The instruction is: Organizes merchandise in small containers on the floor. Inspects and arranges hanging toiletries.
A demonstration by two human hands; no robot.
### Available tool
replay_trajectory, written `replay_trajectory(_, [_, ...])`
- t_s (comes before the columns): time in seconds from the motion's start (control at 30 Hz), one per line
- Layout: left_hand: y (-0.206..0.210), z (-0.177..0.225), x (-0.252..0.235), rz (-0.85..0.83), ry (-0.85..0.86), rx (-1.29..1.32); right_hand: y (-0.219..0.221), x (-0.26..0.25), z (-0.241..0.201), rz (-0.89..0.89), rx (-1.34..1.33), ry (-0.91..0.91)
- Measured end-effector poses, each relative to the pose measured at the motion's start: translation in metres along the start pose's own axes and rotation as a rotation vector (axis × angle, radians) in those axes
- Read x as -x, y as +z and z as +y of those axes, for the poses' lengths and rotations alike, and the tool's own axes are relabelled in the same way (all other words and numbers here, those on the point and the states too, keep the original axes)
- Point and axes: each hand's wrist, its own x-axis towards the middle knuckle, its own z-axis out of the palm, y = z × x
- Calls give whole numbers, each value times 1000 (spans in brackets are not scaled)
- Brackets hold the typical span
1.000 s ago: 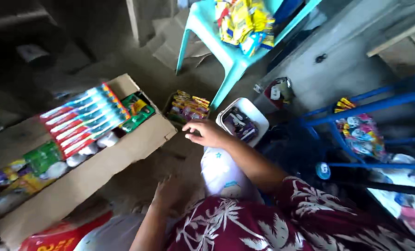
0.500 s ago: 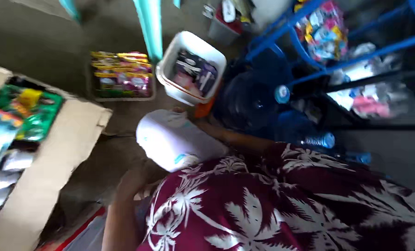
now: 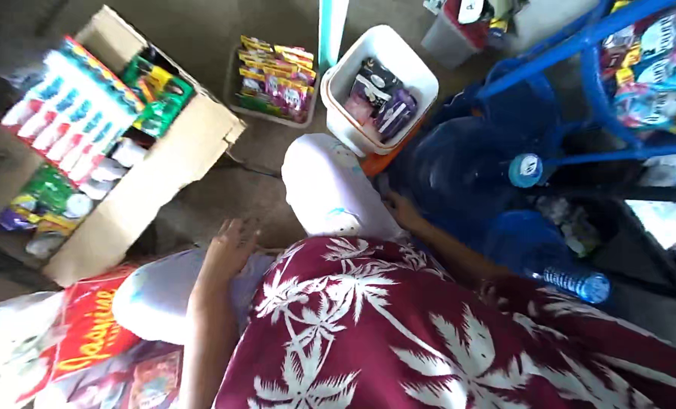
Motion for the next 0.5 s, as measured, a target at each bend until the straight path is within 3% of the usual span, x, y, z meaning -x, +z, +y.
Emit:
replay_trajectory(0.1, [10,-2,6,-55,-46,-90,-15,-33,-46,55,380,-260])
replay_trajectory(0.23, [22,-9,-7,-282,-147,-248,-1,-86,-60,34,740,-235])
replay_trajectory(0.37, [21,-2,-2,-223,-150,-229,15,-108,-46,70,756,-197])
replay_trajectory(0.5, [19,0,3,-177,-110,-174,4,-96,-75,-91,771,-175])
